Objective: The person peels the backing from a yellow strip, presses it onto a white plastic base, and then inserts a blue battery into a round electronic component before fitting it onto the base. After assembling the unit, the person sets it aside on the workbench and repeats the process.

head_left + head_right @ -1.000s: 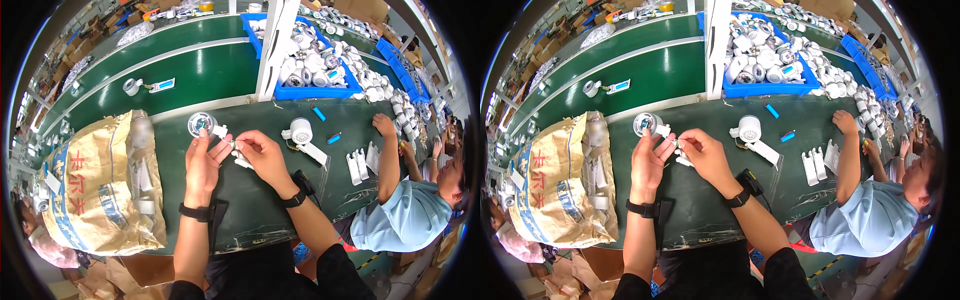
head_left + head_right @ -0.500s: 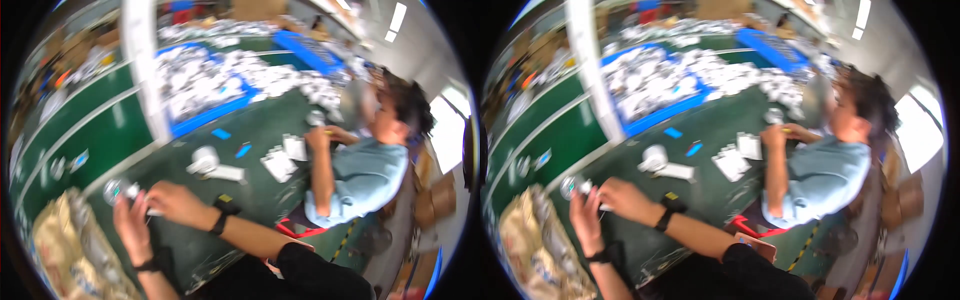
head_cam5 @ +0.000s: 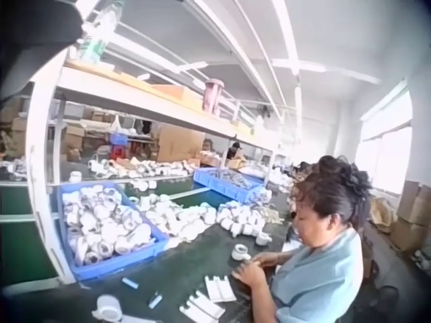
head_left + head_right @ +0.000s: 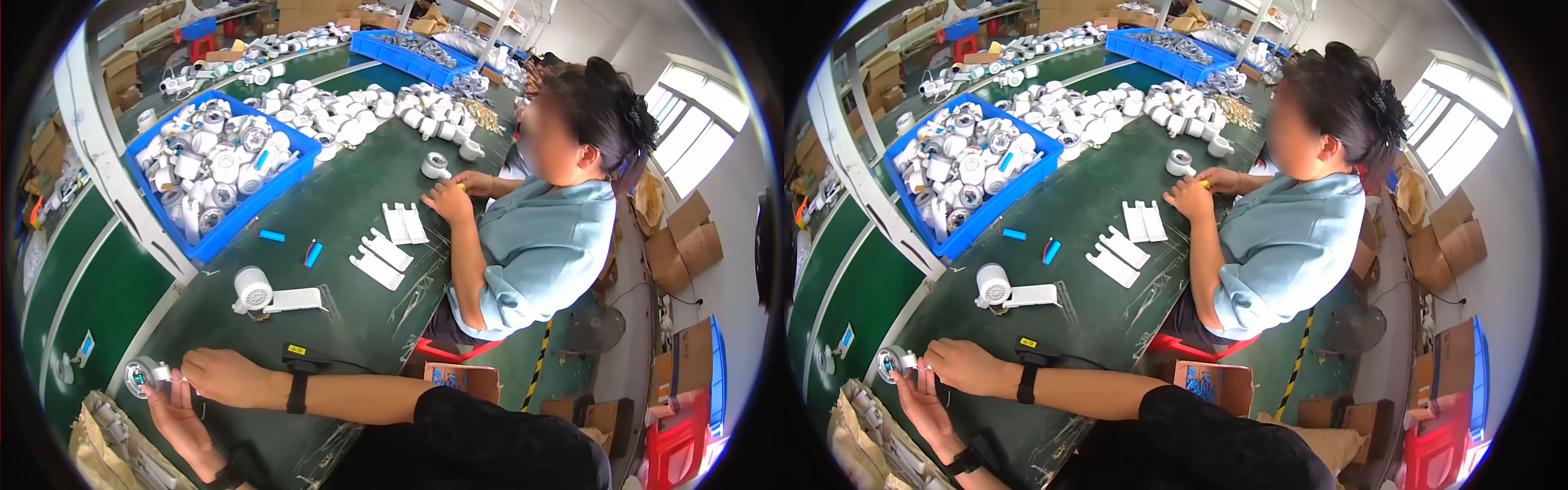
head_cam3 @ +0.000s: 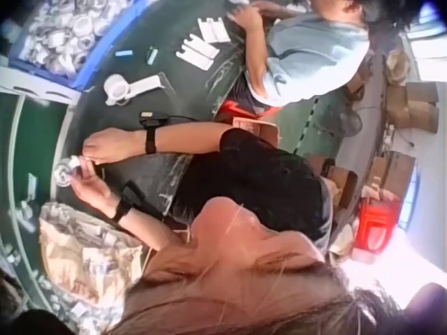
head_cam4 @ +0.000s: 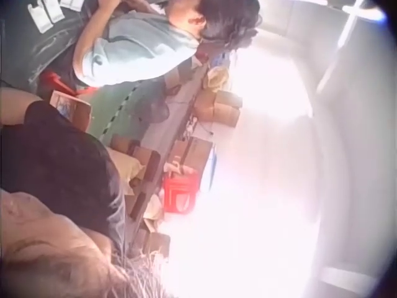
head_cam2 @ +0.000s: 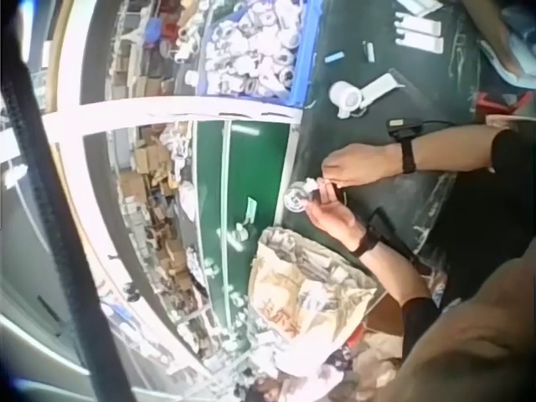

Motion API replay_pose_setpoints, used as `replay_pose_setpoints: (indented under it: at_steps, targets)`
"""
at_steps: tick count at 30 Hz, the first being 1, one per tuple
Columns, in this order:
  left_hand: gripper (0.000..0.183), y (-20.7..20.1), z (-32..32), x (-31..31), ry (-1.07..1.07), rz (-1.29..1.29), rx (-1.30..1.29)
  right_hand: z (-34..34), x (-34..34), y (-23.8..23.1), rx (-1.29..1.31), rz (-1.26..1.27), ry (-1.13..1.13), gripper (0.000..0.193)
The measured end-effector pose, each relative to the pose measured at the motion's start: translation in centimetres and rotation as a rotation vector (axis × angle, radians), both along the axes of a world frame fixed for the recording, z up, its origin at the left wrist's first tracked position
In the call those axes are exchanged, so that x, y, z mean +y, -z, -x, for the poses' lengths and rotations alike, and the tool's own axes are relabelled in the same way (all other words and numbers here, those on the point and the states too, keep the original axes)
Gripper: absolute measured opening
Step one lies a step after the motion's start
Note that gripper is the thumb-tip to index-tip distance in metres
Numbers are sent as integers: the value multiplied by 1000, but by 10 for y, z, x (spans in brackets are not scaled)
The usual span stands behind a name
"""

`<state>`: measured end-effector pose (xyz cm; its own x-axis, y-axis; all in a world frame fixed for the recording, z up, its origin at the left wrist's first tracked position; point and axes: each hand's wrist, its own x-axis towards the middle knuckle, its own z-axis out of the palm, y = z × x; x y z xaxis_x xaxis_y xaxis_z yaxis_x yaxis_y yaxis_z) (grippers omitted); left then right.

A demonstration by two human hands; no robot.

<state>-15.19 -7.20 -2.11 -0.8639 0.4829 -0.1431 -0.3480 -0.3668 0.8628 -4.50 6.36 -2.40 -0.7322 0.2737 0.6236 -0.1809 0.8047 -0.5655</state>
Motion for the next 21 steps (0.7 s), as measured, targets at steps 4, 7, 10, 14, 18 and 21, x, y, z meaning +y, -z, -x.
replay_pose_setpoints:
  at_steps: [4,7,10,14,18,21]
  targets:
    - [59,1,0,-4,-16,8,17,1,-2,-4,-3,-35,-9,17]
    - [58,7,6,-12,-6,-6,-58,1,-5,-2,-25,-39,-13,15]
    - [56,18,7,-18,10,-76,-73,4,-7,3,-37,-85,-21,17]
    - [40,5,-6,-14,21,-137,-39,-3,0,-9,-87,-19,-110,24]
    - [42,-13,-7,9,84,-158,-111,-4,9,-16,10,-12,-27,25]
    - [44,-14,-6,-3,29,-133,-88,5,-2,-11,0,-13,-40,25]
